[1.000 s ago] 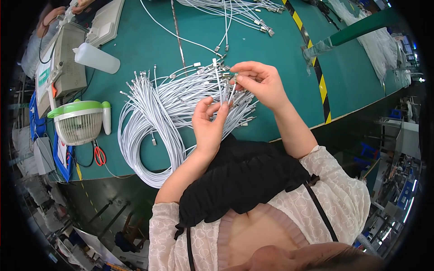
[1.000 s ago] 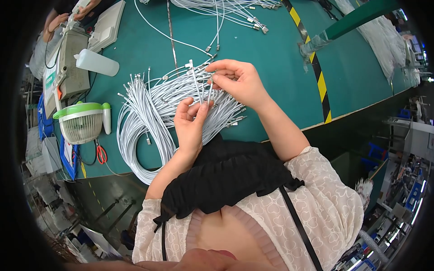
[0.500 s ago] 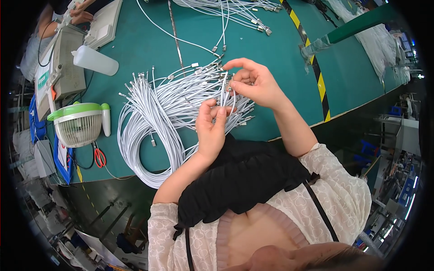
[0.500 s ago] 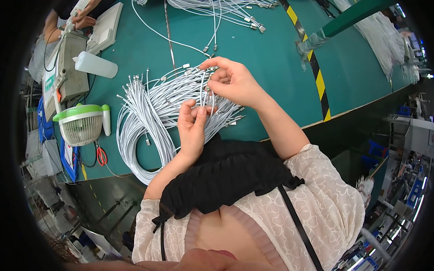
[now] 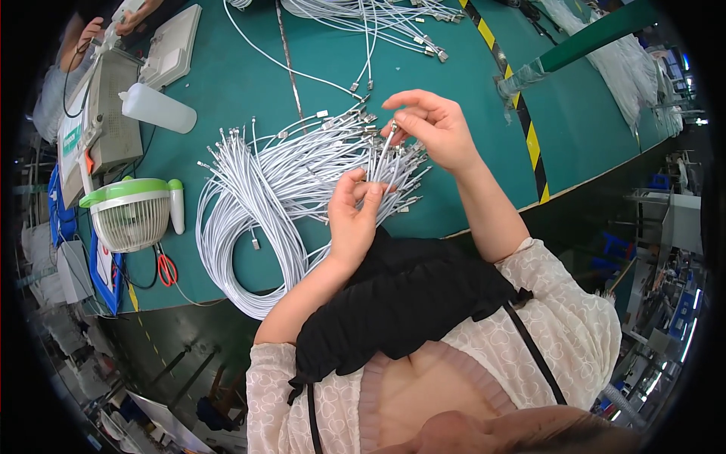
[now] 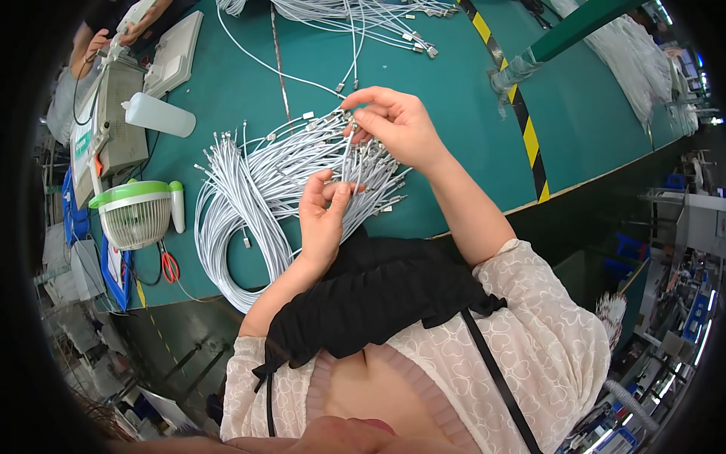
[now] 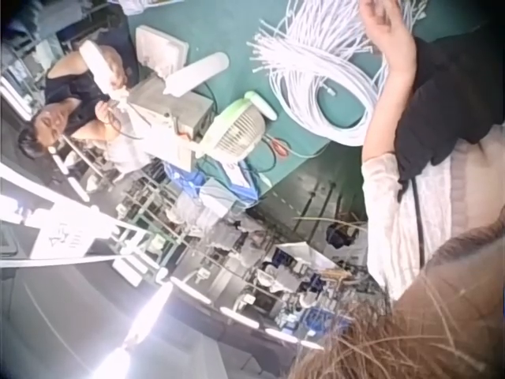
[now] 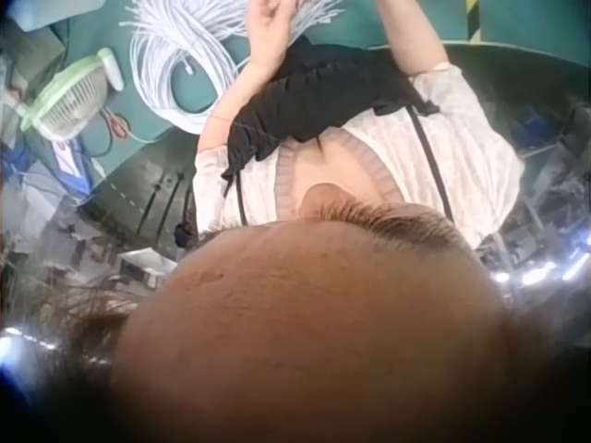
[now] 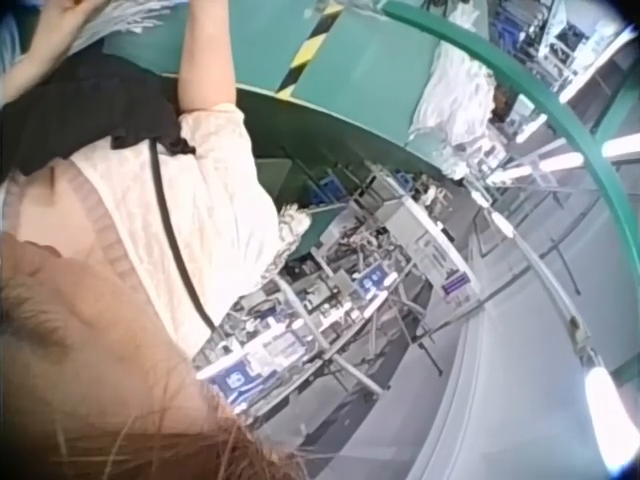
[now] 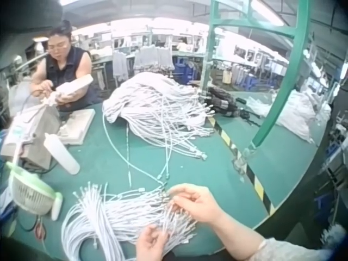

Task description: The person assembles bundles of electrical cables and white wires at a production workbench, inspecting them with a magnifying glass and applying glue with a hot glue gun.

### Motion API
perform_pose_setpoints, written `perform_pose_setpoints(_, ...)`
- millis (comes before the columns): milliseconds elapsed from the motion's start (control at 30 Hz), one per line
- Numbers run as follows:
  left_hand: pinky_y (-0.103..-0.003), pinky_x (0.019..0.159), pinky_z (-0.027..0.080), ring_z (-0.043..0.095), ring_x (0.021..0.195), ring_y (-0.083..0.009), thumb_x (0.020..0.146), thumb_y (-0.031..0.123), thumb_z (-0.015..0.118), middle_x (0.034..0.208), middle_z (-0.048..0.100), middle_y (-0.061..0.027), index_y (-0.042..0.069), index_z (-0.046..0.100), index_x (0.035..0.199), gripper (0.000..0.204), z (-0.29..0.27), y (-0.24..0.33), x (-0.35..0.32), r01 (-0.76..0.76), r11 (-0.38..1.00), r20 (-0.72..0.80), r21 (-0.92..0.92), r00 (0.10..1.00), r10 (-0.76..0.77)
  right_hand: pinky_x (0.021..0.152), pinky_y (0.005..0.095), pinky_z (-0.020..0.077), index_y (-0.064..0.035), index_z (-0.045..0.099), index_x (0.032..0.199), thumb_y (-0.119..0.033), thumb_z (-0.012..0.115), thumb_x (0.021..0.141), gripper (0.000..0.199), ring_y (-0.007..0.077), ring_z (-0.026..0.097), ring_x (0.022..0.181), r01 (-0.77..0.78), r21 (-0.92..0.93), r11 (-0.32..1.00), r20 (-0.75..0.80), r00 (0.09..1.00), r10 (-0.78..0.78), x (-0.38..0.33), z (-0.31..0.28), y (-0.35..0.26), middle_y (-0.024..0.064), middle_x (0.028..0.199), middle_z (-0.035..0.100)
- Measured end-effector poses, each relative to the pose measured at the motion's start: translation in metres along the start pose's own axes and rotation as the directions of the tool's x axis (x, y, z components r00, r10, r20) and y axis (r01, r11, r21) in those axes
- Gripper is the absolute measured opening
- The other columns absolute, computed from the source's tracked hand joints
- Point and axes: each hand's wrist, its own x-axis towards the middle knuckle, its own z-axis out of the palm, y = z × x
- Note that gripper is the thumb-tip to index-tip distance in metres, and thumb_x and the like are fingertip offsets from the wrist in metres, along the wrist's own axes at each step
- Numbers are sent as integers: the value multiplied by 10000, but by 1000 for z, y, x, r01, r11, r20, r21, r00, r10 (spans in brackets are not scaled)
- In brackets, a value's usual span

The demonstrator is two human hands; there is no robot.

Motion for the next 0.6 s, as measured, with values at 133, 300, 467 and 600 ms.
perform_pose_setpoints(133, -220, 701, 413, 561, 806, -121, 839, 117, 530, 888, 622, -109, -1, 369, 1129, 352, 10, 5, 7, 17, 989, -246, -144, 968, -52, 655, 248, 489, 21, 539, 1022, -28, 540, 805, 222, 122, 594, 732, 34, -31, 999, 2, 999, -34, 1, -4, 4, 108, 804, 633)
perform_pose_setpoints(300, -219, 675, 406, 560, 775, -129, 812, 177, 549, 833, 628, -68, 44, 442, 1069, 308, -25, 2, 25, 199, 816, -277, -543, 875, -398, 679, 263, 491, 16, 539, 1027, -15, 561, 775, 255, 153, 603, 762, 390, -711, 586, -41, 808, -588, 4, 3, 15, 104, 870, 627)
perform_pose_setpoints(467, -248, 583, 384, 516, 609, -126, 808, 232, 548, 672, 580, -9, 124, 544, 816, 109, -44, -5, 24, 231, 685, -212, -691, 842, -497, 647, 302, 494, -6, 519, 1060, 5, 555, 751, 311, 241, 612, 757, 531, -561, 635, 188, 829, -527, -8, 57, 37, 127, 851, 608)
perform_pose_setpoints(600, -250, 544, 346, 429, 517, -102, 816, 199, 529, 602, 513, 28, 119, 525, 745, 106, -66, 27, 25, 287, 643, -69, -710, 880, -470, 584, 357, 480, -52, 521, 1056, -77, 528, 791, 266, 293, 593, 700, 327, -797, 508, 278, 945, -171, -12, 42, 73, 140, 785, 594)
